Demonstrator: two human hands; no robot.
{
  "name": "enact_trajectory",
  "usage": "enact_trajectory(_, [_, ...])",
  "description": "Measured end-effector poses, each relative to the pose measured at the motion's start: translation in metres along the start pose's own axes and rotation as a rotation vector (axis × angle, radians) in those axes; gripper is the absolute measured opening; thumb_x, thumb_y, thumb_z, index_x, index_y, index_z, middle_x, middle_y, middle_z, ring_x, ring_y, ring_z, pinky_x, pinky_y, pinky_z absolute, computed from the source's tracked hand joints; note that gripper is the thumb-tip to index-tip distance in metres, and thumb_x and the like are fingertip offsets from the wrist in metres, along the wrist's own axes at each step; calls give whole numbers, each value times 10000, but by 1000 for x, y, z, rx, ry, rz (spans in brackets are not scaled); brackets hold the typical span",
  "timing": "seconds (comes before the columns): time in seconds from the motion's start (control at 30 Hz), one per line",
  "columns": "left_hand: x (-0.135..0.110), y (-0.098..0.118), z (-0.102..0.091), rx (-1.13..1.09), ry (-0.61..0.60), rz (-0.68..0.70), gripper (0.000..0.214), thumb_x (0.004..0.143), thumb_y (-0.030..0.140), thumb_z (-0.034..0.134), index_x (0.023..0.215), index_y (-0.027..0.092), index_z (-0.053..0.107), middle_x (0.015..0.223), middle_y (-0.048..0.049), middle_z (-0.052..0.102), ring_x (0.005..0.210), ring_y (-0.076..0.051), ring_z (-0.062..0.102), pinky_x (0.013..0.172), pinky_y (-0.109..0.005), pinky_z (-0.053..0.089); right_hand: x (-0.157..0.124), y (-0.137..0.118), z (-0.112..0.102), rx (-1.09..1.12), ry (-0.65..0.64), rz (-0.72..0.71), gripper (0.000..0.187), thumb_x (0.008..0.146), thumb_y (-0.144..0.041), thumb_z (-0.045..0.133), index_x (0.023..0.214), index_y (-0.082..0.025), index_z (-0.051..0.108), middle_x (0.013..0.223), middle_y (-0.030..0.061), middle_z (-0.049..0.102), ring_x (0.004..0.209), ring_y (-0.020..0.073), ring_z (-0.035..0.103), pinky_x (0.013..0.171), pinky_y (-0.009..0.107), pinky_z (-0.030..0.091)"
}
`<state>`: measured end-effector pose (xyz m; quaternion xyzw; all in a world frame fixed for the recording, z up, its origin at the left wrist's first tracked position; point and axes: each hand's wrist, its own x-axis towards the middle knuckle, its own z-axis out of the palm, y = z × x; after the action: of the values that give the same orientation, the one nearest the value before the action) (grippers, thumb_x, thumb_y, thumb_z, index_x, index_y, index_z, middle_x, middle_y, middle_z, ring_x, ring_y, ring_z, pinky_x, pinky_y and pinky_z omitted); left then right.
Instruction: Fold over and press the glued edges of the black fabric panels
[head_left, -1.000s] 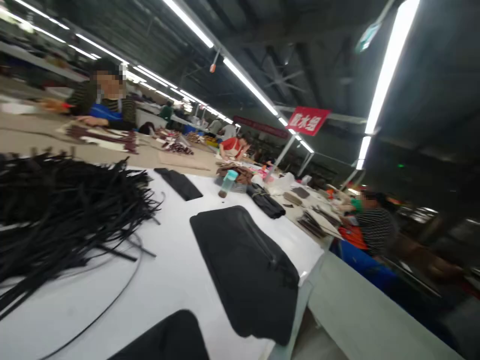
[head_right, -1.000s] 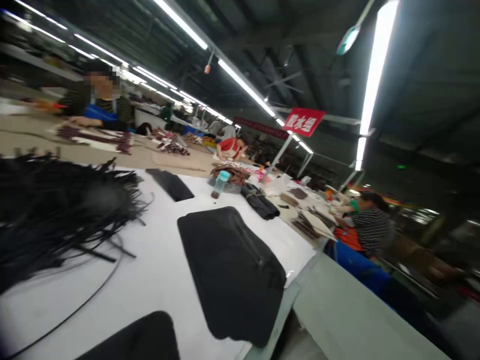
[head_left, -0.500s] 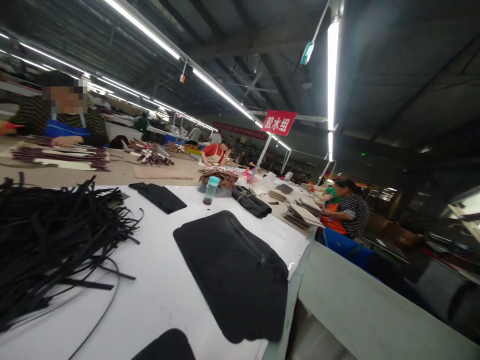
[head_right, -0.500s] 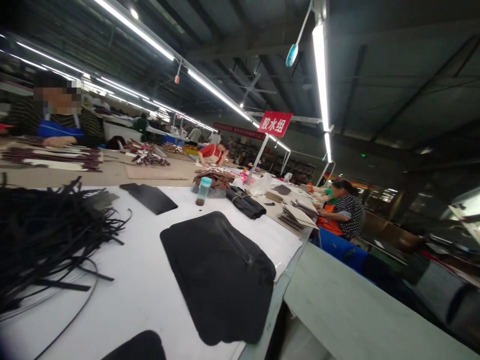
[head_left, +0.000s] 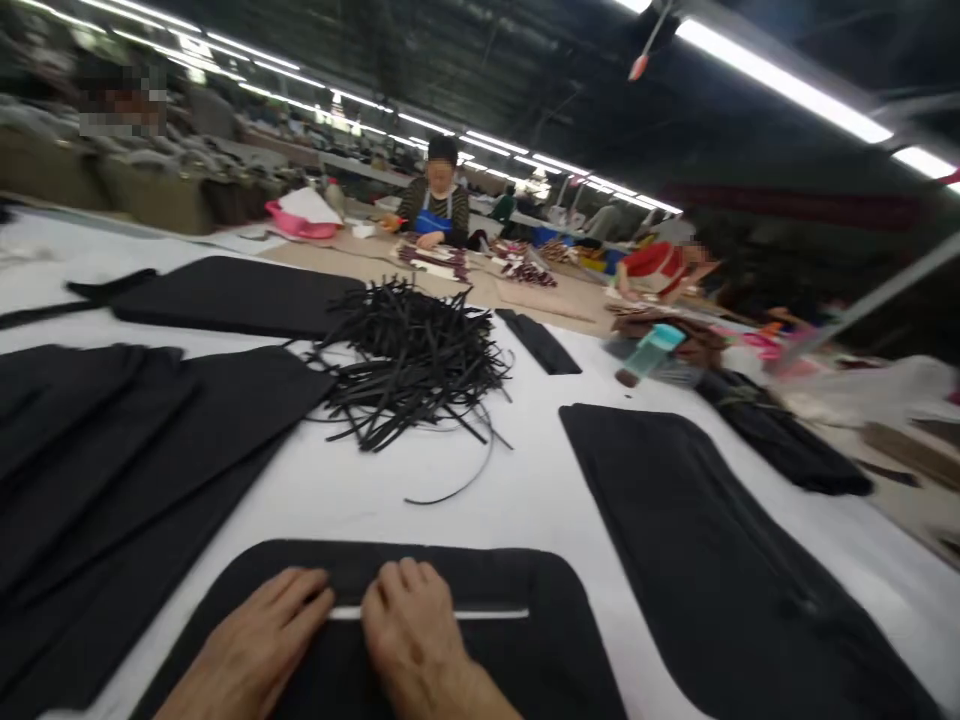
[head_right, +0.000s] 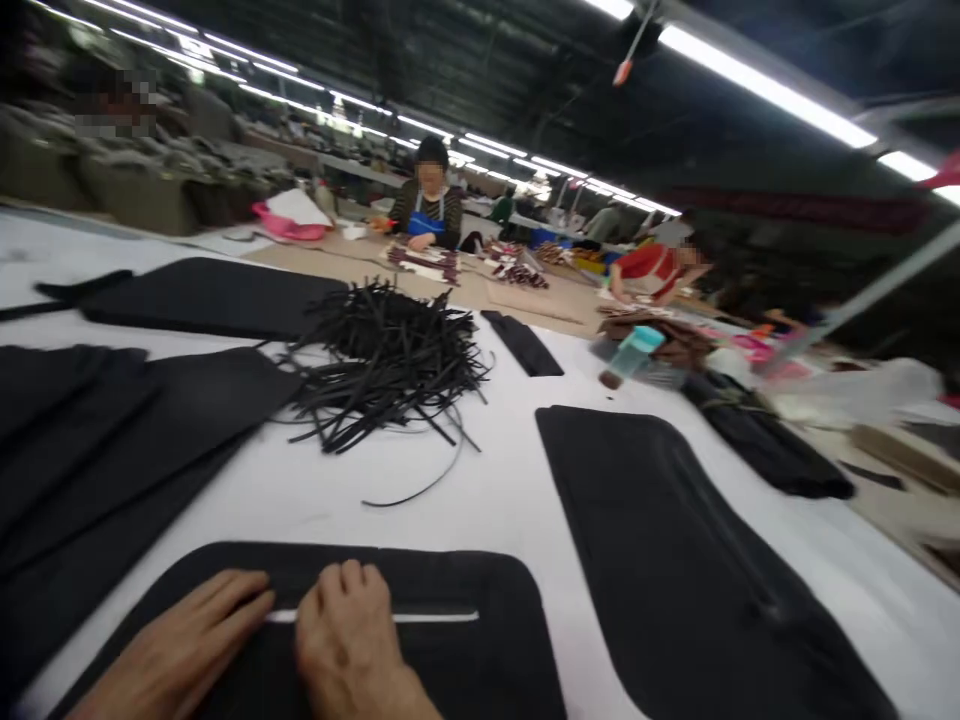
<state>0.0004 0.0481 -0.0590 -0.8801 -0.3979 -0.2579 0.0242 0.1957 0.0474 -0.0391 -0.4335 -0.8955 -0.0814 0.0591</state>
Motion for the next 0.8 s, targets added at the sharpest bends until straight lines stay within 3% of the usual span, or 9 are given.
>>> enact_trajectory(0.07, [-2, 6, -13, -20, -169, -80, 283, 867, 89, 436, 1076, 234, 560, 1073, -28, 589, 982, -176, 536, 820, -279, 471, 0, 6, -2, 86, -2, -1, 176, 732, -94, 603, 873, -179, 540, 845, 37, 556, 758, 209, 507, 643, 339, 441])
enact_trajectory(0.13, [9, 12, -21, -62, -272, -173, 237, 853, 67, 459, 991, 219, 578, 1004, -28, 583, 911, -173, 527, 789, -284, 464, 0, 14, -7, 157, -32, 16, 157, 754, -81, 588, 833, -201, 523, 850, 25, 547, 780, 208, 497, 663, 331, 413])
enact_trajectory(0.23, [23, 19, -26, -101, -342, -201, 167, 845, 74, 491, 913, 200, 577, 965, -33, 570, 880, -180, 511, 756, -289, 458, 2, 22, -14, 237, -56, 30, 139, 818, -99, 567, 774, -217, 509, 827, -1, 542, 775, 184, 494, 660, 302, 376])
enact_trajectory(0.43, [19, 15, -18, -86, -283, -205, 201, 860, 57, 439, 904, 184, 589, 940, -53, 569, 847, -205, 505, 742, -336, 461, 7, 26, -14, 314, -75, 58, 148, 839, -139, 616, 741, -211, 530, 800, -22, 551, 767, 153, 506, 655, 261, 357])
enact_trajectory(0.67, [22, 12, -13, -91, -262, -228, 258, 851, 31, 396, 928, 188, 586, 960, -49, 576, 862, -207, 515, 764, -353, 478, -2, 26, -14, 443, 15, 187, 142, 852, -72, 547, 845, -214, 555, 838, 6, 543, 794, 186, 487, 710, 301, 390])
enact_trajectory(0.8, [16, 8, -11, -87, -231, -254, 257, 877, 71, 367, 951, 203, 575, 961, -45, 583, 869, -196, 534, 772, -340, 485, -2, 17, -9, 358, 19, 124, 153, 788, -128, 645, 859, -227, 552, 886, 7, 560, 799, 213, 496, 709, 345, 412])
